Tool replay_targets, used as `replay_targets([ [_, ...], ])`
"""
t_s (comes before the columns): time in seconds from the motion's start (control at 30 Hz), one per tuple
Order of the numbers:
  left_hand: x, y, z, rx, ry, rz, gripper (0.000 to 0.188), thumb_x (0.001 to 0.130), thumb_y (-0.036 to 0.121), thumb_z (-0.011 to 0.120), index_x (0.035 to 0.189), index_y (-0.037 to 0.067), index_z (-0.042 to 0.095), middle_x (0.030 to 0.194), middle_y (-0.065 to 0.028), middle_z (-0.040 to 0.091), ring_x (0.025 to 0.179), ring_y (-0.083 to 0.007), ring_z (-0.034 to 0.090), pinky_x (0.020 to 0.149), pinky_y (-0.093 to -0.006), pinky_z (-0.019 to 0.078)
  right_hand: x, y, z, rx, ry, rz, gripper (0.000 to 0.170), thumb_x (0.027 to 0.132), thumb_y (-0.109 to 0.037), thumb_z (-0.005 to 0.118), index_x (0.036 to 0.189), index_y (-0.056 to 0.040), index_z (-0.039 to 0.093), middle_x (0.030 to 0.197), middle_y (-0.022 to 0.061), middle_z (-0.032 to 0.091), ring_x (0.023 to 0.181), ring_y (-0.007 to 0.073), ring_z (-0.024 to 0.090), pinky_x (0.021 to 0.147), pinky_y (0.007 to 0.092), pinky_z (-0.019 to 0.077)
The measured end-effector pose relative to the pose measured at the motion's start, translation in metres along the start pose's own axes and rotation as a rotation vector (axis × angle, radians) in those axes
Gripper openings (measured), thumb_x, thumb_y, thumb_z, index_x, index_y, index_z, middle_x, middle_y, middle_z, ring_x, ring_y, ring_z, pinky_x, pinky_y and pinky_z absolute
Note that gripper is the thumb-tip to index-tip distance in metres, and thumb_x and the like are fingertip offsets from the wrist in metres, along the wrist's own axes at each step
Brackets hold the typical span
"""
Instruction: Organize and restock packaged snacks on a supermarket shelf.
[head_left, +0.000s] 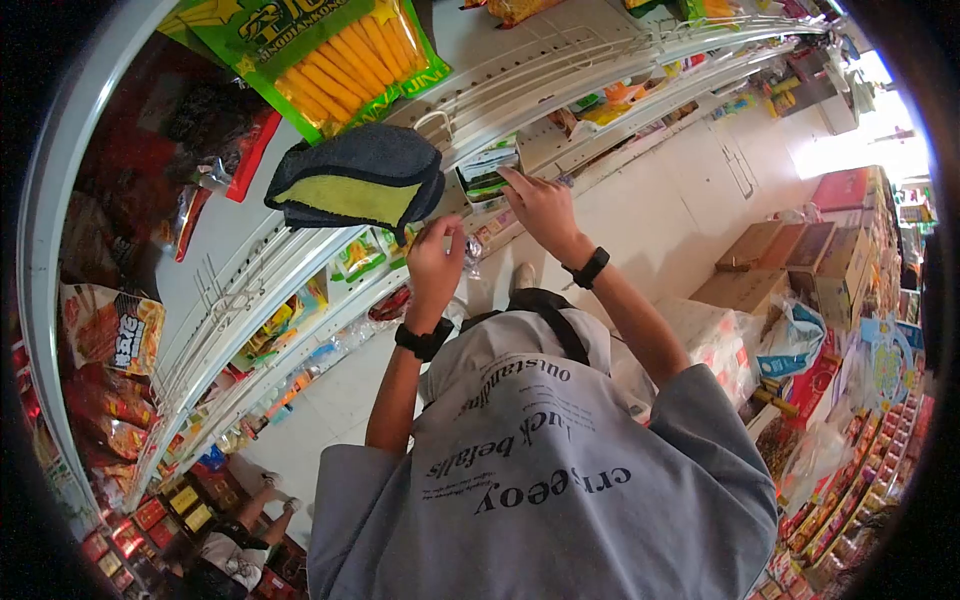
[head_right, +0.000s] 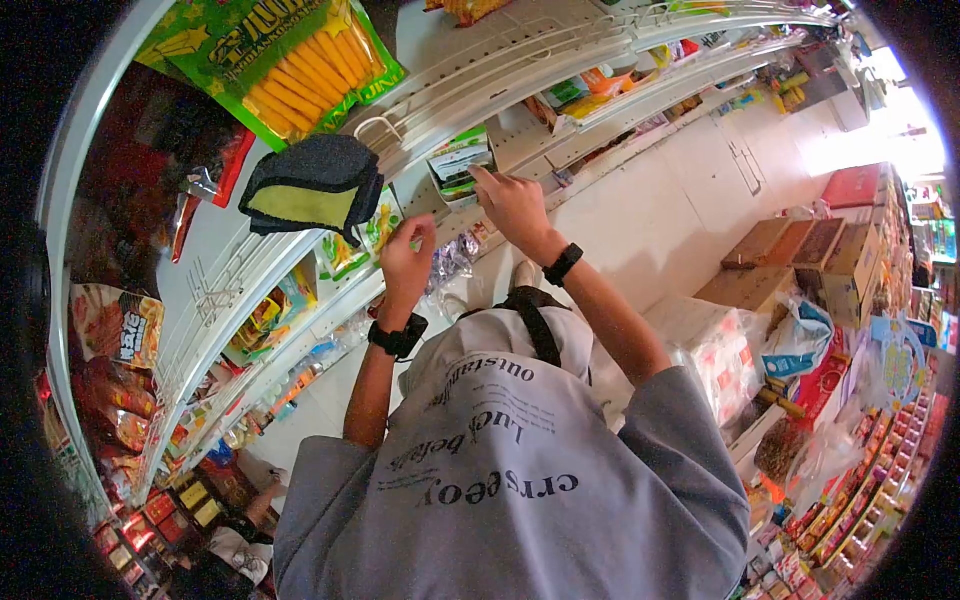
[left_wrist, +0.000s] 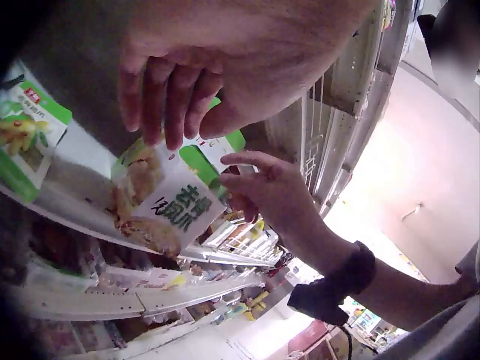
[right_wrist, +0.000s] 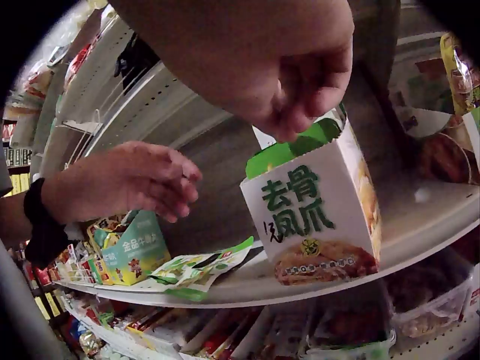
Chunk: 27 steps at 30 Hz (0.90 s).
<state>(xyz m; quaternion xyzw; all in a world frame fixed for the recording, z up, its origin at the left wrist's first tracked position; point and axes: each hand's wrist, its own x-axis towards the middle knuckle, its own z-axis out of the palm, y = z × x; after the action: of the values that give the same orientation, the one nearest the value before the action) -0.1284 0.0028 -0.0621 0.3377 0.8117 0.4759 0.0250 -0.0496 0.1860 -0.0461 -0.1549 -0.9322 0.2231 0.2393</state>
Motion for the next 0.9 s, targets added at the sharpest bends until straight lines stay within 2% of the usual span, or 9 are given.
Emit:
replay_targets([
  [0.13, 0.015, 0.007, 0.010, 0.009, -0.019, -0.095, 0.016, 0.082, 0.012, 0.063, 0.097, 0.007, 0.063, 0.082, -0.0092, 0.066, 0.077, -0.0238, 0.065, 0.066, -0.0345, 0.0502, 0.005, 0.009, 0.002, -0.031, -0.077, -0.048, 0.011, 0.084, -0.015, 0.057, 0.093, -0.0087, 0.060, 0.074, 0.0132, 0.064, 0.065, 0.0309, 0.064, 0.055, 0.0418, 0.0495],
  [0.23, 0.015, 0.008, 0.015, 0.013, -0.025, -0.112, 0.018, 0.082, 0.014, 0.063, 0.098, 0.008, 0.062, 0.082, -0.0091, 0.066, 0.077, -0.0246, 0.065, 0.066, -0.0359, 0.0502, 0.010, 0.023, 0.011, -0.062, -0.169, -0.065, 0.010, 0.080, -0.013, 0.059, 0.088, -0.0085, 0.059, 0.070, 0.0138, 0.063, 0.064, 0.0328, 0.063, 0.055, 0.0443, 0.0485],
  [0.4, 0.011, 0.002, 0.026, 0.164, -0.068, -0.050, 0.020, 0.082, 0.018, 0.063, 0.099, 0.008, 0.060, 0.083, -0.0089, 0.067, 0.076, -0.0263, 0.064, 0.066, -0.0378, 0.0503, 0.027, 0.006, -0.019, 0.004, 0.076, -0.156, 0.012, 0.074, -0.010, 0.062, 0.085, -0.0085, 0.061, 0.079, 0.0091, 0.060, 0.070, 0.0302, 0.059, 0.058, 0.0411, 0.0473],
  [0.5, 0.009, -0.001, 0.030, 0.180, -0.094, -0.050, 0.020, 0.084, 0.020, 0.063, 0.098, 0.008, 0.060, 0.082, -0.0087, 0.067, 0.076, -0.0257, 0.064, 0.067, -0.0368, 0.0504, 0.035, -0.003, -0.046, -0.025, 0.159, -0.212, 0.018, 0.072, -0.006, 0.066, 0.090, -0.0059, 0.063, 0.089, 0.0108, 0.061, 0.078, 0.0287, 0.058, 0.063, 0.0372, 0.0484],
  [0.63, 0.007, 0.007, 0.028, 0.079, -0.092, -0.099, 0.017, 0.086, 0.021, 0.062, 0.094, 0.007, 0.062, 0.081, -0.0090, 0.067, 0.074, -0.0248, 0.065, 0.066, -0.0350, 0.0506, 0.034, 0.001, -0.063, 0.087, 0.269, -0.300, 0.019, 0.076, -0.004, 0.066, 0.094, -0.0028, 0.061, 0.086, 0.0133, 0.060, 0.074, 0.0277, 0.058, 0.065, 0.0369, 0.0485],
  [0.7, 0.005, 0.013, 0.020, 0.089, -0.147, -0.133, 0.017, 0.086, 0.022, 0.062, 0.093, 0.006, 0.062, 0.081, -0.0094, 0.067, 0.074, -0.0244, 0.065, 0.066, -0.0344, 0.0506, 0.017, 0.003, -0.072, 0.374, 0.279, 0.169, 0.013, 0.084, -0.005, 0.061, 0.096, -0.0009, 0.058, 0.084, 0.0132, 0.060, 0.072, 0.0249, 0.058, 0.066, 0.0331, 0.0474],
  [0.73, 0.002, 0.014, 0.016, 0.098, -0.203, -0.166, 0.017, 0.086, 0.022, 0.062, 0.092, 0.006, 0.063, 0.081, -0.0098, 0.067, 0.073, -0.0240, 0.065, 0.066, -0.0338, 0.0506, 0.012, 0.007, -0.081, 0.306, 0.283, 0.213, 0.010, 0.090, -0.007, 0.056, 0.098, -0.0004, 0.057, 0.082, 0.0121, 0.061, 0.073, 0.0187, 0.058, 0.066, 0.0273, 0.0457],
  [0.8, -0.003, 0.015, 0.011, 0.036, -0.244, -0.195, 0.016, 0.085, 0.021, 0.061, 0.091, 0.007, 0.063, 0.081, -0.0095, 0.067, 0.073, -0.0247, 0.065, 0.065, -0.0347, 0.0503, 0.001, 0.023, -0.086, 0.391, 0.328, 0.278, 0.007, 0.092, -0.007, 0.054, 0.095, -0.0009, 0.055, 0.074, 0.0052, 0.057, 0.067, 0.0094, 0.051, 0.059, 0.0213, 0.0389],
  [0.9, -0.013, 0.020, 0.002, -0.073, -0.351, -0.205, 0.018, 0.085, 0.023, 0.061, 0.093, 0.007, 0.063, 0.082, -0.0096, 0.067, 0.074, -0.0244, 0.065, 0.065, -0.0355, 0.0500, -0.024, 0.038, -0.090, 0.574, 0.330, 0.424, 0.007, 0.091, -0.008, 0.057, 0.094, -0.0032, 0.053, 0.069, 0.0012, 0.055, 0.063, 0.0119, 0.047, 0.057, 0.0260, 0.0382],
])
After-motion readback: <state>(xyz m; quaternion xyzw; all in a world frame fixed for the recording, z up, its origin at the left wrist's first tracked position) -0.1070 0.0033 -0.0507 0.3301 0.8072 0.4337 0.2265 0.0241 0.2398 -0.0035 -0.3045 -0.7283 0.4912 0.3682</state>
